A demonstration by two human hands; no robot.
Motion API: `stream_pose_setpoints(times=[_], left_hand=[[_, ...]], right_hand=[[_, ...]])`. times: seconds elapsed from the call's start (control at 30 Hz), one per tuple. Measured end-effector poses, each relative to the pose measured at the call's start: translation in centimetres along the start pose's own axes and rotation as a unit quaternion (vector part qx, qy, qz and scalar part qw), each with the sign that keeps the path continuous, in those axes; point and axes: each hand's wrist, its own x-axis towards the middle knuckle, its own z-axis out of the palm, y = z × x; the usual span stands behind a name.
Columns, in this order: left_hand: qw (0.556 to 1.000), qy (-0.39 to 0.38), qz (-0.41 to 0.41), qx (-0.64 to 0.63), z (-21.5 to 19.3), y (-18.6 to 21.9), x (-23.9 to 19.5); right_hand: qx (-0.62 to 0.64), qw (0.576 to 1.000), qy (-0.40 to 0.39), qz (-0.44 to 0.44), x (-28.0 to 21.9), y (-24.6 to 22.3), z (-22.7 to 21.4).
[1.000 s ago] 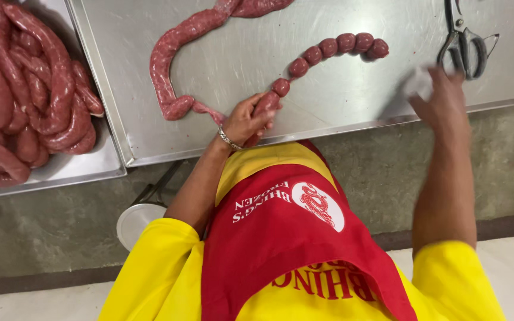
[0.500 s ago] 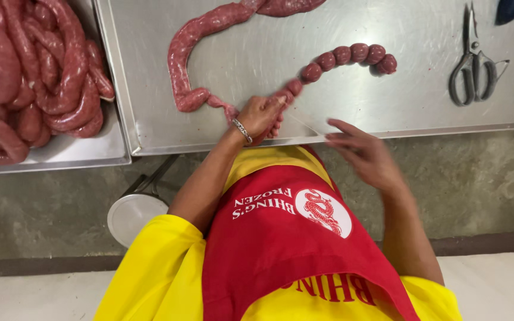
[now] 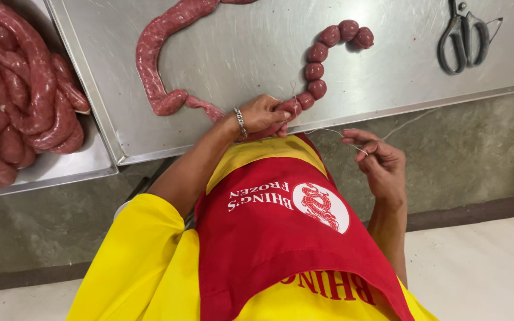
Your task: The person ties sections of sausage casing filled with meat by hand to create individual links. They use a length of thin white string to tie knots between links and cut the string with a pair of scissors.
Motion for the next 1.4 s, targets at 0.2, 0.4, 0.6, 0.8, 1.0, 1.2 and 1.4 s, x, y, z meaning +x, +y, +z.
stream_pose_setpoints(times=[0.2, 0.4, 0.6, 0.8, 1.0, 1.2, 1.4], left_hand=[[0.942, 0.203, 0.104, 0.245, 1.9, -0.4, 2.0], [0.879, 0.363, 0.12, 0.286, 1.3, -0.3, 3.2], [0.863, 0.401, 0.096, 0.291, 1.0, 0.4, 2.6], [0.888, 0.386, 0.115, 0.22, 0.9, 0.4, 1.7], [0.842, 0.379, 0.106, 0.369, 2.1, -0.2, 2.0], [0.821, 0.382, 0.114, 0.409, 3.6, -0.6, 1.9], [0.821, 0.367, 0.104, 0.424, 3.0, -2.1, 1.5]], right_hand=[[-0.124, 0.989, -0.002, -0.078, 1.5, -3.3, 2.1], [-0.245, 0.947, -0.103, -0.18, 2.2, -8.2, 5.4], [-0.148, 0.97, -0.022, -0.193, -4.0, -12.5, -3.4], [-0.176, 0.949, 0.261, -0.029, -4.6, -3.6, -8.9], [-0.235, 0.967, 0.079, 0.054, 3.3, 3.9, 0.6], [-0.217, 0.974, 0.027, 0.053, 13.5, 1.5, 11.3], [-0.276, 0.958, -0.044, -0.069, 14.3, 0.8, 13.0]])
